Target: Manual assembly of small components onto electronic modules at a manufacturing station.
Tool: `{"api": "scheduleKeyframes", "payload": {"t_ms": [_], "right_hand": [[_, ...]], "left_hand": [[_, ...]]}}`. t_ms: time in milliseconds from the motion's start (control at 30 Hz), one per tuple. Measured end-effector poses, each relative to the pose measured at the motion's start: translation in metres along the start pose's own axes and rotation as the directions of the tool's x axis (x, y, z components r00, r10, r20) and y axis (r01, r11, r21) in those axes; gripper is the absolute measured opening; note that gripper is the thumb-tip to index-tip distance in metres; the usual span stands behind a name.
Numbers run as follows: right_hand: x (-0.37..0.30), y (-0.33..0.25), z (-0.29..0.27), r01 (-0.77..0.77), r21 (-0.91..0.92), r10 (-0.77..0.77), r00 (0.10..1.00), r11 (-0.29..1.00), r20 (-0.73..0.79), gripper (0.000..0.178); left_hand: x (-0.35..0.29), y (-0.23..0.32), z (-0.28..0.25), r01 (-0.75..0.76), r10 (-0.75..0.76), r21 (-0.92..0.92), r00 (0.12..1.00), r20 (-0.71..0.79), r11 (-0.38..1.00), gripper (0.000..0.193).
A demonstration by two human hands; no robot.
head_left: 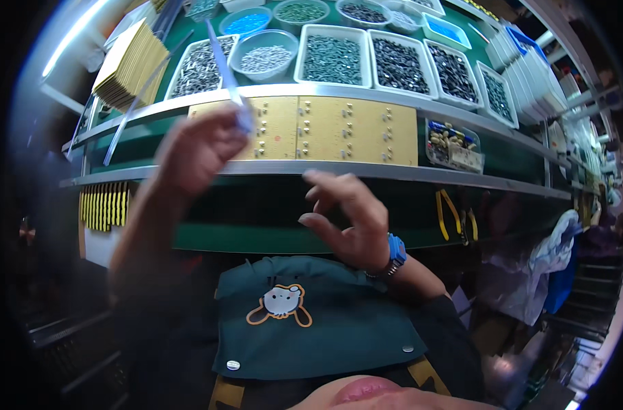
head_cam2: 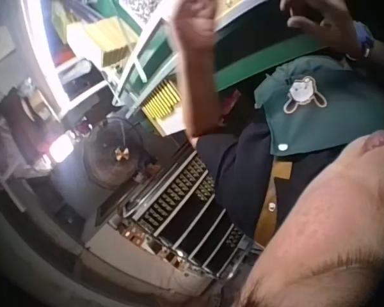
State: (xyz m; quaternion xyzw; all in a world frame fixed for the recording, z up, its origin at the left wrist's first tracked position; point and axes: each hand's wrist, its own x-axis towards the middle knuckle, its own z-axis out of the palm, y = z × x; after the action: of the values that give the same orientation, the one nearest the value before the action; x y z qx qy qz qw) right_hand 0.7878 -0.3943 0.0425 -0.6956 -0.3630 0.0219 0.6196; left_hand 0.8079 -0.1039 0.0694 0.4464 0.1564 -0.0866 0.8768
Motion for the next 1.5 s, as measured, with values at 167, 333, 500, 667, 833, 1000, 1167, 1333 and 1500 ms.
{"api": "scheduleKeyframes", "payload": {"t_ms": [167,333,500,667,833,1000,1167,1333,1500], "right_hand": [[-0.010,0.017,-0.029,0.219,-0.191,-0.270,0.912,0.957,-0.308,0.030],[-0.046,0.031,-0.060,0.110,-0.160,-0.164,0.909,0.981,-0.382,0.029],[-0.055,0.067,-0.049,-0.253,0.808,0.716,0.643,0.532,-0.270,0.018],[-0.062,0.096,-0.031,-0.321,0.917,0.842,0.539,0.236,-0.027,0.019],[-0.059,0.095,-0.017,-0.375,0.872,0.804,0.593,0.314,-0.034,0.017],[-0.049,0.086,-0.030,-0.393,0.872,0.781,0.624,0.291,0.020,0.012],[-0.040,0.076,-0.023,-0.414,0.628,0.663,0.715,0.658,-0.223,0.005],[-0.024,0.107,-0.061,0.092,-0.715,-0.361,0.903,0.693,-0.234,0.018],[-0.018,0.131,-0.126,0.007,-0.676,-0.224,0.946,0.737,-0.235,0.017]], "left_hand": [[0.002,-0.108,0.098,0.137,-0.051,-0.215,0.930,0.364,0.967,0.029],[0.012,-0.154,0.126,-0.199,0.247,-0.168,0.904,0.350,0.966,0.022],[0.027,-0.177,0.099,-0.468,0.328,0.366,0.863,0.384,0.804,0.022],[0.020,-0.175,0.086,-0.502,0.287,0.675,0.864,0.413,0.540,0.022],[0.006,-0.175,0.076,-0.445,0.293,0.587,0.893,0.341,0.676,0.019],[0.005,-0.183,0.061,-0.350,0.283,0.259,0.922,0.263,0.900,0.014],[0.008,-0.192,0.060,-0.232,0.231,-0.035,0.923,0.307,0.972,0.017],[0.013,-0.192,0.052,-0.127,0.185,-0.198,0.932,0.313,0.972,0.018],[0.013,-0.189,0.041,-0.089,0.145,-0.195,0.944,0.296,0.977,0.018]]}}
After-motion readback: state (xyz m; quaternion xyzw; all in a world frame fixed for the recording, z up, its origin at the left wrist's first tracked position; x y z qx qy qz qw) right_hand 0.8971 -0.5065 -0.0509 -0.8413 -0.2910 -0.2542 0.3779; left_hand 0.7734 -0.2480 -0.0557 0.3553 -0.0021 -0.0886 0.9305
